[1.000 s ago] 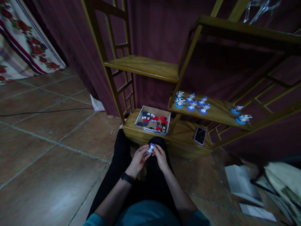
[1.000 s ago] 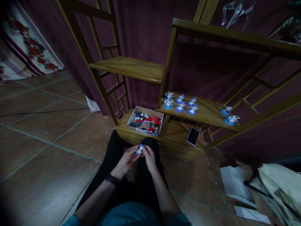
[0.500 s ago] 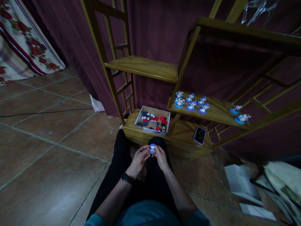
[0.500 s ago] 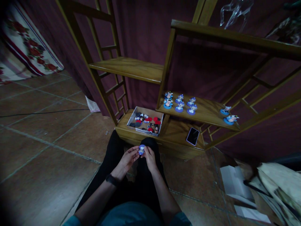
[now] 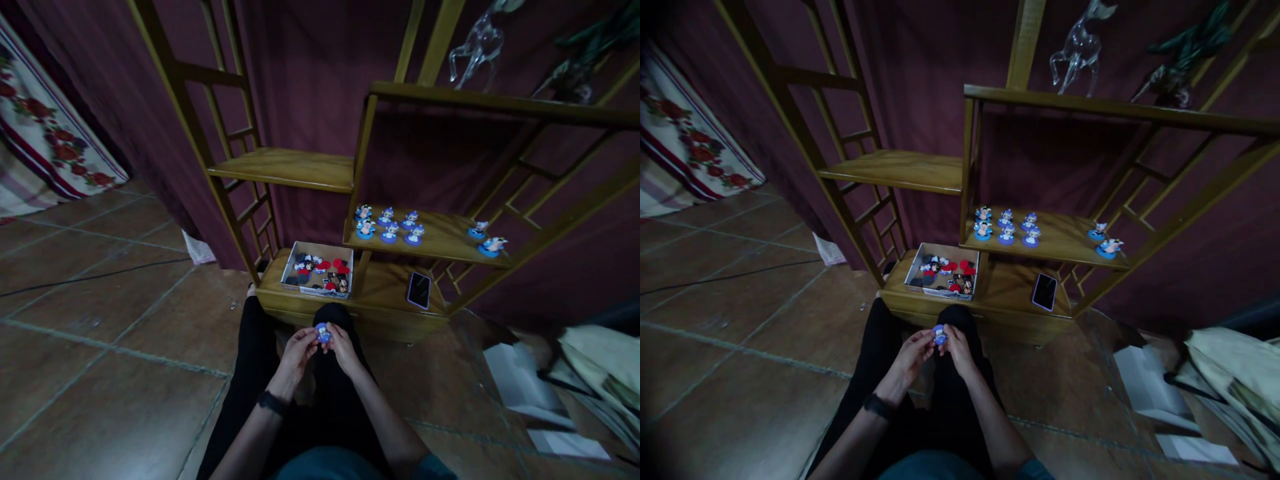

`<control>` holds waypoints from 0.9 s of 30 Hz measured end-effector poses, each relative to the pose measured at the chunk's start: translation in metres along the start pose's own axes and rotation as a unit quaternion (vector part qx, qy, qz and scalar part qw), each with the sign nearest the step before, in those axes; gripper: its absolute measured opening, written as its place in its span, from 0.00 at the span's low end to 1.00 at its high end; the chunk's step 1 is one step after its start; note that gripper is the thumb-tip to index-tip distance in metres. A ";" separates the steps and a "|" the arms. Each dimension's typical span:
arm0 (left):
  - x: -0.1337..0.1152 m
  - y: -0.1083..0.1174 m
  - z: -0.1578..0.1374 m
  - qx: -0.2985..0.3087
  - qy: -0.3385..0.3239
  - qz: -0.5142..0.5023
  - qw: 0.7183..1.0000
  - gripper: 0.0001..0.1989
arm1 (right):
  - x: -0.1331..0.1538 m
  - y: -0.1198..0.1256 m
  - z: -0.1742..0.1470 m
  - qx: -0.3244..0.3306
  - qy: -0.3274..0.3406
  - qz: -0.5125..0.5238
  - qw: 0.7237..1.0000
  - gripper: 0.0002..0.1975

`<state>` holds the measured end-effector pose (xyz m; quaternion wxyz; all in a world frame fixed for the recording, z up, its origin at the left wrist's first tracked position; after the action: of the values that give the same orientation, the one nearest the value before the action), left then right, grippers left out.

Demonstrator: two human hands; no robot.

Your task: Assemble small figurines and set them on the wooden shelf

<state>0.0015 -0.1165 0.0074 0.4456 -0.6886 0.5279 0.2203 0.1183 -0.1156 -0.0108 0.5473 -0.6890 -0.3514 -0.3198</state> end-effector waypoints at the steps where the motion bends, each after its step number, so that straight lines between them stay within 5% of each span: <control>1: 0.000 -0.001 -0.001 0.003 0.003 0.001 1.000 0.08 | 0.000 0.000 0.000 0.001 0.001 0.000 1.000 0.21; 27: -0.005 -0.010 -0.011 -0.020 0.021 -0.023 0.999 0.04 | 0.019 -0.001 -0.011 0.031 0.052 -0.020 0.998 0.19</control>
<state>0.0068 -0.1224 0.0206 0.4256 -0.7140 0.5162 0.2063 0.1275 -0.1238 0.0078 0.5792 -0.6472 -0.3458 -0.3550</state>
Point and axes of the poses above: each hand's wrist, its own z-axis towards the middle knuckle, its own y-axis out of the back of the hand, x = y × z, the point moved 6 cm from there along z, towards the middle knuckle, and after that the axes turned 7 degrees about z, right-handed, at the moved point
